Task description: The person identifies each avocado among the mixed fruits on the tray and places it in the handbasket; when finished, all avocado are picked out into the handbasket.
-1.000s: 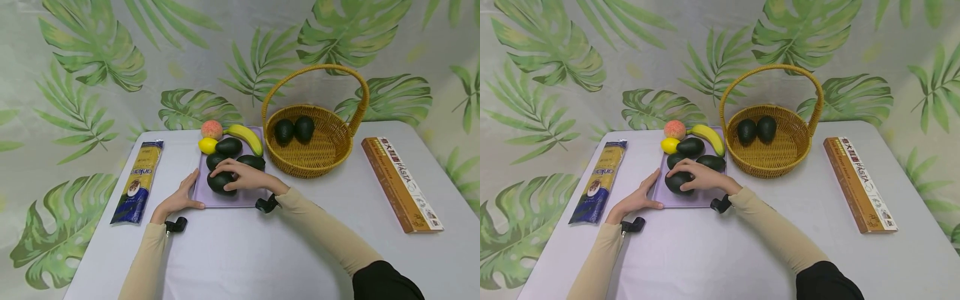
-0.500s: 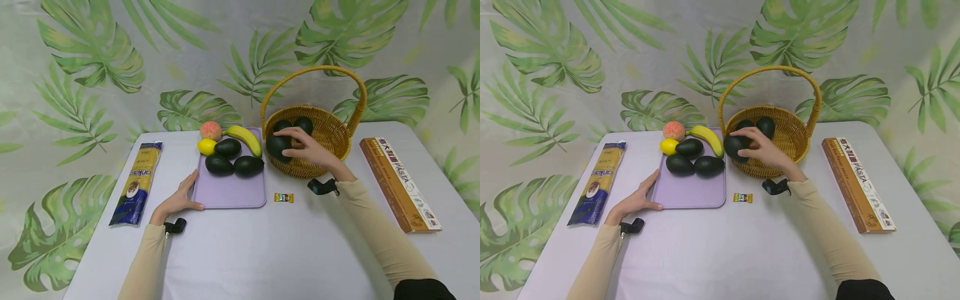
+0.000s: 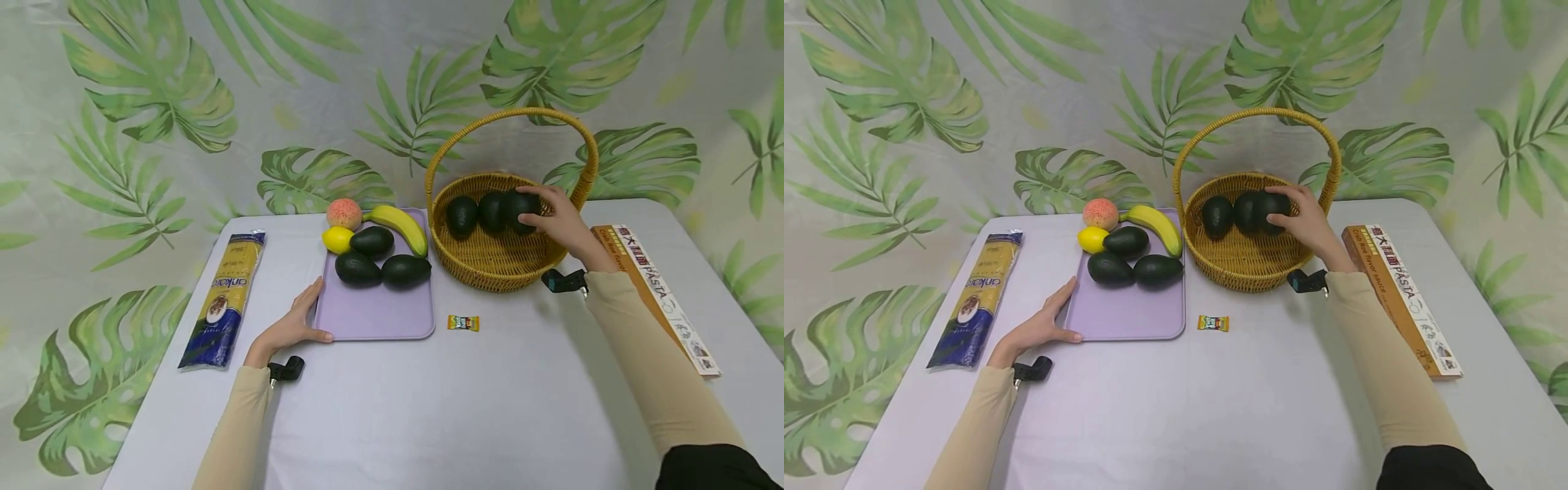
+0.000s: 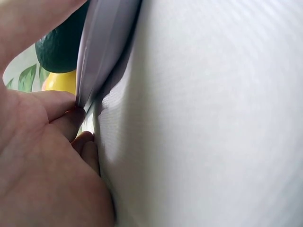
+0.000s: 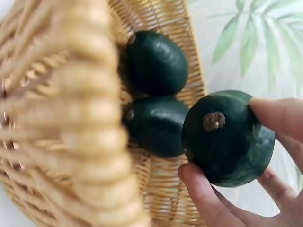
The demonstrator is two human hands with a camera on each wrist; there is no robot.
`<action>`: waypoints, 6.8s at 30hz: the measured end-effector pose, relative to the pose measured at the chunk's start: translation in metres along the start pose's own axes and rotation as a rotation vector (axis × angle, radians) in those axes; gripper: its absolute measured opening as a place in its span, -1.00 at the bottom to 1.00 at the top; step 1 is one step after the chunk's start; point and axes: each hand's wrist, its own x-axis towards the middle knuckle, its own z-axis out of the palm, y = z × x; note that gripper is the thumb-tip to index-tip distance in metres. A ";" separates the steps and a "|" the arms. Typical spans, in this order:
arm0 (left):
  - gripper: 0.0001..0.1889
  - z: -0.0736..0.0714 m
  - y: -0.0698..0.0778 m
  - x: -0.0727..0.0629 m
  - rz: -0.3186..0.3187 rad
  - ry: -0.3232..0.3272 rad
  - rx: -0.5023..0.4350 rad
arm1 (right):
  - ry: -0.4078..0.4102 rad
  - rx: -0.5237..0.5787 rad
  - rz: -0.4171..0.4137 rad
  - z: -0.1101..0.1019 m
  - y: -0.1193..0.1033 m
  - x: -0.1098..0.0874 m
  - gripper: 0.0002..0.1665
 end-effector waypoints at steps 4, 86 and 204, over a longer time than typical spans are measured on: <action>0.18 0.001 -0.021 0.009 0.000 0.006 0.014 | -0.001 -0.034 0.024 0.000 0.004 0.006 -0.35; 0.26 0.001 -0.044 0.018 0.012 0.003 0.032 | -0.572 -0.001 -0.391 0.158 -0.071 0.022 -0.48; 0.21 0.001 -0.044 0.018 0.020 0.006 0.039 | -0.621 -0.367 -0.461 0.233 -0.122 0.061 -0.39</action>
